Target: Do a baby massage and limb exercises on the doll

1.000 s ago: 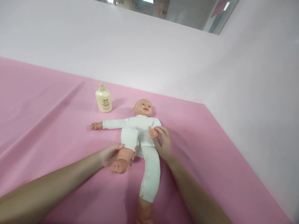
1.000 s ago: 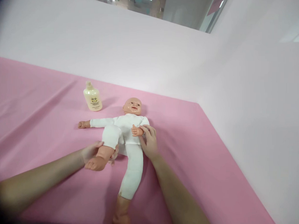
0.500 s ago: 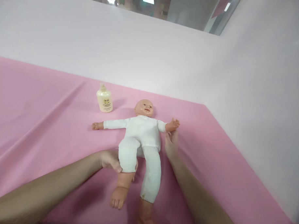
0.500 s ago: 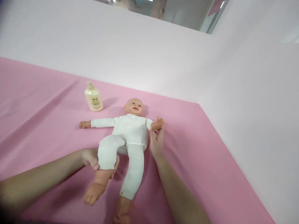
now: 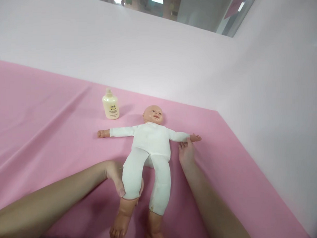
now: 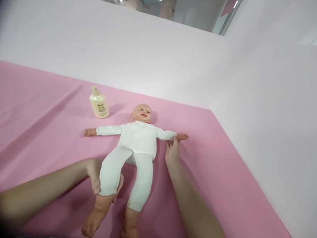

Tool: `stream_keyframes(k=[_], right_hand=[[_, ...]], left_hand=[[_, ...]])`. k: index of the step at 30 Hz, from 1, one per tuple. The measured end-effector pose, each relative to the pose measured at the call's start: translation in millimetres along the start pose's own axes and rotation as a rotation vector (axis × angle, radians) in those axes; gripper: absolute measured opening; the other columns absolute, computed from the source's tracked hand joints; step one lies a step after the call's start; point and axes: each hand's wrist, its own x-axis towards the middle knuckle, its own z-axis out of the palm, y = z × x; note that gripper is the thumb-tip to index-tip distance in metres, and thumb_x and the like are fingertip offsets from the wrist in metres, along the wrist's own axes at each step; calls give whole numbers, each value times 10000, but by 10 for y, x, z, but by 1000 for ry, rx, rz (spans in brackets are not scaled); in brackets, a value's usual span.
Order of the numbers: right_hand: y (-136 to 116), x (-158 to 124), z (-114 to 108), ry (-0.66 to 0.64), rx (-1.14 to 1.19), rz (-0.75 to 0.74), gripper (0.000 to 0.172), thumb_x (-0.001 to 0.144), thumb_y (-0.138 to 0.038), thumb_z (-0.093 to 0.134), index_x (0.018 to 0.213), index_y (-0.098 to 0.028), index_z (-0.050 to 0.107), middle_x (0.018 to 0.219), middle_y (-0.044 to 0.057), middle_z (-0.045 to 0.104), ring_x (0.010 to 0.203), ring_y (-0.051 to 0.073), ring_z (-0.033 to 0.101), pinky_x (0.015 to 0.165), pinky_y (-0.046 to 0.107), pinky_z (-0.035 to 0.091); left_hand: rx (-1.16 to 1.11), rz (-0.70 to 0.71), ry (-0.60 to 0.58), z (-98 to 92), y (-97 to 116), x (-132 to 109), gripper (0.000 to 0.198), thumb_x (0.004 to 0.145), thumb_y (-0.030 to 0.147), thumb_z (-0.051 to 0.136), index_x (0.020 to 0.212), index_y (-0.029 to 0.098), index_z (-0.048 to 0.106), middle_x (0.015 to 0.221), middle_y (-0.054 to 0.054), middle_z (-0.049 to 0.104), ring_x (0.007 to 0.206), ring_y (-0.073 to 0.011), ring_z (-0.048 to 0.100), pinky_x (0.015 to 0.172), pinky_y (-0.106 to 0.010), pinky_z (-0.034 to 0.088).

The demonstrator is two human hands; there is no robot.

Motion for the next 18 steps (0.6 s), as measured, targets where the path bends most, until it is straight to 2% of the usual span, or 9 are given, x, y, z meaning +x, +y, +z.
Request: stream_keyframes(k=[6,9,11,15,18], right_hand=[[13,25,-25,7,4,-2,477,851,-401,625,1308,-277,575,1152,33,724,1205,209,666,1073,413,526],[6,37,-30,2,0,8,373,863,-457,594,1188,-275,630,1126,39,721,1183,213,671,1045,405,544],[-3,31,-22,16,8,12,362,872,-488,588,1154,-269,641,1127,46,716,1178,217,673,1039,402,547],[-12,-4,-3,38,5,5,422,861,-499,635,1201,-247,632,1153,61,710,1183,229,673,1065,418,532],[-5,-27,-1,13,-37,-29,511,863,-470,645,1331,-274,577,1239,60,697,1187,232,678,1081,450,522]], left_hand=[[6,-31,0,6,21,-10,565,712,430,869,1196,193,700,1049,-92,743,1052,-356,725,852,-458,597],[-24,-17,-24,-15,-8,2,569,676,366,889,1186,198,702,1056,-93,751,1057,-358,727,852,-450,604],[-45,-11,-48,-29,-20,13,573,663,327,891,1188,199,699,1084,-102,754,1069,-353,725,857,-438,608],[-53,-5,-58,-35,-13,21,544,689,358,876,1181,201,705,1091,-117,754,1057,-354,730,831,-434,614],[-41,0,-40,-27,-2,18,533,696,379,875,1173,205,712,1069,-111,754,1034,-355,736,828,-447,610]])
